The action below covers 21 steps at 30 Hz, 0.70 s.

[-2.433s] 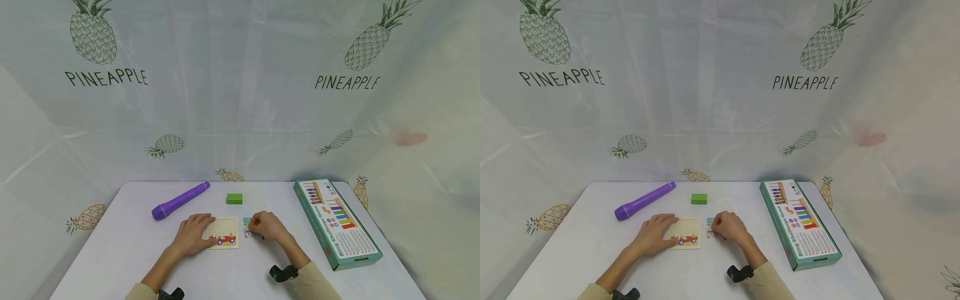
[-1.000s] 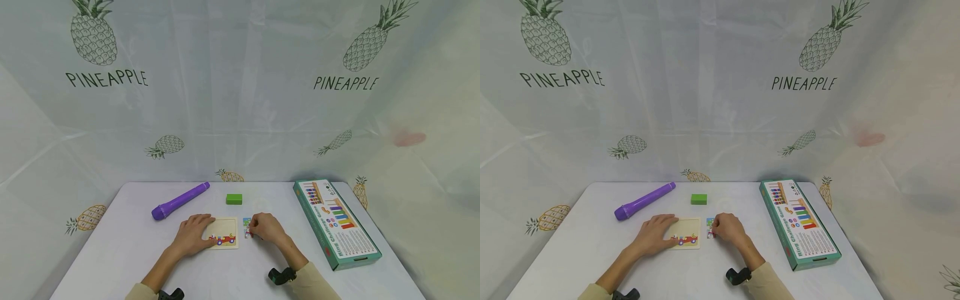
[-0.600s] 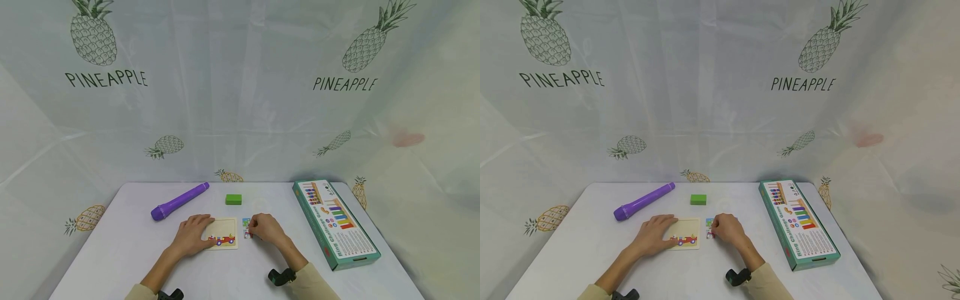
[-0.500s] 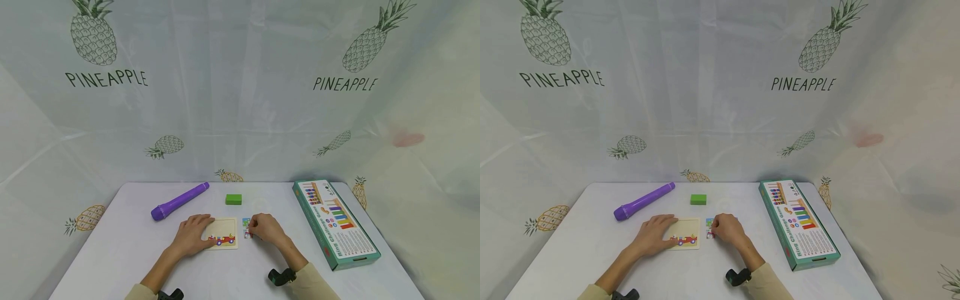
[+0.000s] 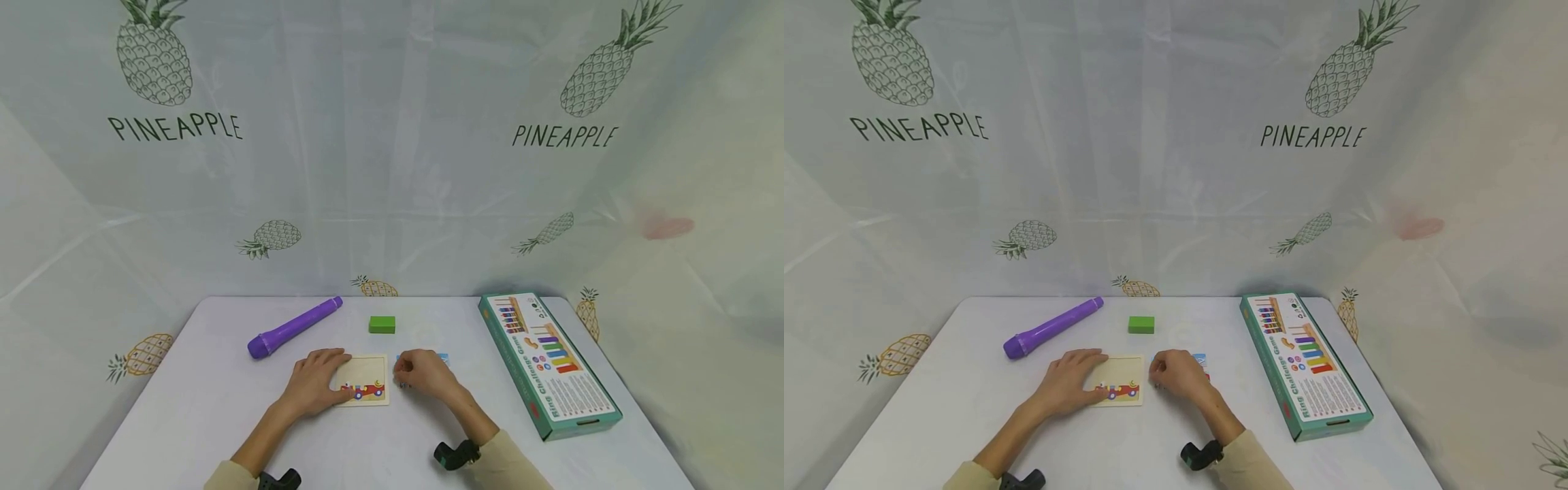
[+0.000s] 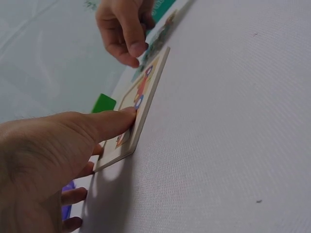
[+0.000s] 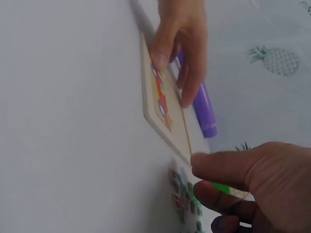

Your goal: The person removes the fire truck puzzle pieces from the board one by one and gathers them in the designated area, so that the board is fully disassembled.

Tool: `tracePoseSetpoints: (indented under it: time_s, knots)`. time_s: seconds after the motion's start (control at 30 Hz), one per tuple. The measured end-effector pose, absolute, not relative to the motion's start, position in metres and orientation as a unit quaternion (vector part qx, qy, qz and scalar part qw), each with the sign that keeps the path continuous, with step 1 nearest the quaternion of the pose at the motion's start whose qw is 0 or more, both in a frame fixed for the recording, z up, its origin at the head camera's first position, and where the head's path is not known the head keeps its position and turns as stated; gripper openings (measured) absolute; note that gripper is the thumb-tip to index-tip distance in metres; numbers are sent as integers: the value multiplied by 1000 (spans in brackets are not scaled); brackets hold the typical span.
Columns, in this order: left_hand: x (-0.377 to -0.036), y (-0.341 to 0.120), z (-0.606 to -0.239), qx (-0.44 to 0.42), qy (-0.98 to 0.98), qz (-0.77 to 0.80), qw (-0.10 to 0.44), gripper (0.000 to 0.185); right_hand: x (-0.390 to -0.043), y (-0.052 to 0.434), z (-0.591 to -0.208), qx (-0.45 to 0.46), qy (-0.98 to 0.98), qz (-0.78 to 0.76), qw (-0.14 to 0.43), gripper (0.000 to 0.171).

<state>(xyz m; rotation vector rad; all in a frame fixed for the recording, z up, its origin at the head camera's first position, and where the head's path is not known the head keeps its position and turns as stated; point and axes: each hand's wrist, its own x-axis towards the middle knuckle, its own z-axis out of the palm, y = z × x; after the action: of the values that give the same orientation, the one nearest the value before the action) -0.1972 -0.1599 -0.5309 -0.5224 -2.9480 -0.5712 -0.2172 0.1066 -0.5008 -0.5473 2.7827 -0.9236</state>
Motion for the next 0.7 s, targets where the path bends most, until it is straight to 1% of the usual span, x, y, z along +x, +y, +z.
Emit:
tracePoseSetpoints:
  time_s: [0.17, 0.23, 0.3, 0.5, 0.7]
  knots:
    - [-198, -160, -533, -168, -967, -185, 45, 73, -212, 95, -502, -223, 926, -287, 98, 31]
    - [-199, -160, -533, -166, -967, -185, 45, 72, -209, 91, -504, -232, 928, -273, 100, 36]
    - [-199, -160, -533, -165, -967, -187, 46, 72, -206, 87, -505, -236, 930, -263, 98, 37]
    - [-200, -159, -531, -169, -965, -194, 57, 70, -202, 81, -507, -242, 934, -248, 85, 28]
    - [-200, -161, -531, -170, -963, -202, 50, 69, -201, 80, -507, -237, 935, -250, 89, 28]
